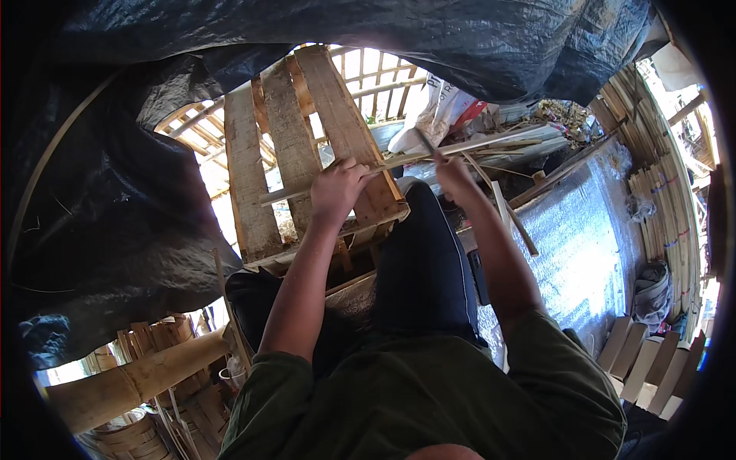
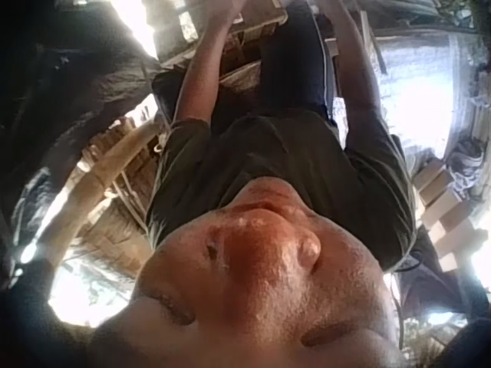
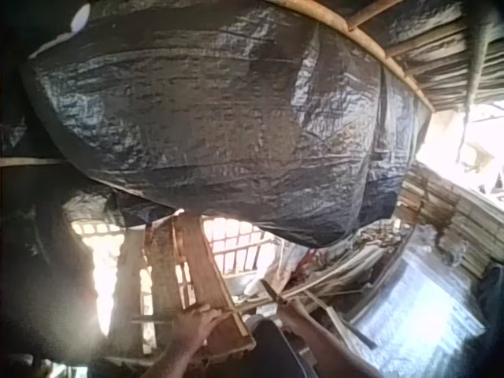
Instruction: The person holds a bamboo strip against a wooden crate and repeatedly scrapes along its length using a knife, repositioning and turning the strip to shave different sides.
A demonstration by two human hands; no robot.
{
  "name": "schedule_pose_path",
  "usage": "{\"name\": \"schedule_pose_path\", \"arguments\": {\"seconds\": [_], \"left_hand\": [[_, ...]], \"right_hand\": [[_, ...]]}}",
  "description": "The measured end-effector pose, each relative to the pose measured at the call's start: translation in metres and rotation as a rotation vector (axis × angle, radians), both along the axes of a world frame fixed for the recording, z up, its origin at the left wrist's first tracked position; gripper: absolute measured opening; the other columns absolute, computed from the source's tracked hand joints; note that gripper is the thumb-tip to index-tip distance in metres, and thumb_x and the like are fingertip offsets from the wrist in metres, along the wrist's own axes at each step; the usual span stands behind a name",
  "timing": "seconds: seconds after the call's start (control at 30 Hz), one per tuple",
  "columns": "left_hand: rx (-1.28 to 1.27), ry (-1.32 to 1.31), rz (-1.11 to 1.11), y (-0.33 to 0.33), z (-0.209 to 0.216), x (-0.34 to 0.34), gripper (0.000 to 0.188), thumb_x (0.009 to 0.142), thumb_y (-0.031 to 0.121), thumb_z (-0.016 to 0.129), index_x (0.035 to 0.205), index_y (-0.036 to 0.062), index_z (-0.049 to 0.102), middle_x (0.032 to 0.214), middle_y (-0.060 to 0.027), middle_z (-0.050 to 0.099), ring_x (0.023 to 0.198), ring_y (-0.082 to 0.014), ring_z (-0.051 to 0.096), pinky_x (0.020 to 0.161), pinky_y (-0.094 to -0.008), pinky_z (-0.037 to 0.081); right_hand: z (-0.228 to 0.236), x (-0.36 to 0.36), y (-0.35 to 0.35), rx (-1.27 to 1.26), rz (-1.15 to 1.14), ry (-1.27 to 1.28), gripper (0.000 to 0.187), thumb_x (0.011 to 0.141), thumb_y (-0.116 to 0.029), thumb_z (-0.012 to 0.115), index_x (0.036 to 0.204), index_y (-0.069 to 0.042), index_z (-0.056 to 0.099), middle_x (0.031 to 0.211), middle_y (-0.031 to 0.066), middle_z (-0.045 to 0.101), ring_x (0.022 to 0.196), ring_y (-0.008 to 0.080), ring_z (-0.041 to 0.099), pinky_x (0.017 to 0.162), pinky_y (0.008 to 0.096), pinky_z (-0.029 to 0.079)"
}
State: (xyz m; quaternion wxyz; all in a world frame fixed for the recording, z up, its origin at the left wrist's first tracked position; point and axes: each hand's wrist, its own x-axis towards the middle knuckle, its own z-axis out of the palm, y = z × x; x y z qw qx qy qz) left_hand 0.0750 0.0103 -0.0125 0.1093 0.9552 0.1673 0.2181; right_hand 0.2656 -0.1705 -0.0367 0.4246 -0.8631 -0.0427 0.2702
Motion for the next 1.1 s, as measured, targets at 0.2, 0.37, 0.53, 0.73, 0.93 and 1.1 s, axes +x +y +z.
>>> {"name": "schedule_pose_path", "arguments": {"seconds": [0.2,0.37,0.53,0.73,0.93,1.1], "left_hand": [[0.003,0.049,0.008,0.0,-0.002,0.001,0.025,0.086,0.041,0.07,0.089,0.0176,0.075,0.08,0.0008,0.061,0.078,-0.0193,0.068,0.063,-0.0338,0.055],[-0.031,-0.013,-0.006,0.002,0.003,0.005,0.025,0.086,0.041,0.071,0.088,0.017,0.076,0.079,0.0002,0.061,0.076,-0.019,0.067,0.063,-0.0336,0.055],[-0.001,-0.015,-0.011,-0.001,0.004,0.002,0.024,0.086,0.04,0.071,0.09,0.0167,0.076,0.081,-0.0003,0.062,0.076,-0.0195,0.068,0.065,-0.0336,0.055],[-0.032,0.023,-0.002,-0.004,0.005,0.002,0.024,0.086,0.04,0.071,0.091,0.0167,0.076,0.081,-0.0001,0.063,0.077,-0.0198,0.068,0.065,-0.0339,0.055],[-0.03,0.004,0.003,0.004,0.0,-0.001,0.025,0.086,0.04,0.071,0.091,0.0161,0.075,0.081,-0.0002,0.063,0.076,-0.021,0.068,0.065,-0.0337,0.055],[-0.06,-0.003,-0.018,0.001,0.005,0.008,0.024,0.085,0.038,0.072,0.092,0.0161,0.076,0.08,-0.001,0.063,0.075,-0.0214,0.068,0.066,-0.0345,0.055]], "right_hand": [[0.025,-0.037,0.022,-0.061,-0.005,-0.059,0.053,0.104,-0.044,0.041,0.09,0.003,0.064,0.06,0.0103,0.057,0.043,0.0236,0.055,0.038,0.0408,0.04],[0.013,-0.002,0.009,0.078,-0.175,-0.005,0.052,0.104,-0.049,0.043,0.082,-0.004,0.057,0.052,0.0024,0.045,0.039,0.0142,0.043,0.035,0.0336,0.032],[0.009,0.004,0.005,0.054,-0.057,0.061,0.056,0.104,-0.049,0.041,0.086,0.001,0.06,0.057,0.0075,0.052,0.041,0.0207,0.05,0.037,0.0376,0.04],[0.004,-0.014,0.009,0.051,0.025,0.085,0.058,0.105,-0.044,0.039,0.093,0.006,0.065,0.063,0.016,0.06,0.045,0.025,0.059,0.042,0.0418,0.044],[0.035,-0.034,0.021,-0.072,0.184,-0.018,0.054,0.103,-0.047,0.043,0.107,0.003,0.063,0.06,0.0099,0.057,0.04,0.0227,0.054,0.038,0.0374,0.04],[-0.002,-0.022,0.021,-0.016,0.161,-0.232,0.051,0.105,-0.04,0.041,0.105,0.005,0.064,0.064,0.0189,0.064,0.045,0.027,0.061,0.043,0.0433,0.048]]}}
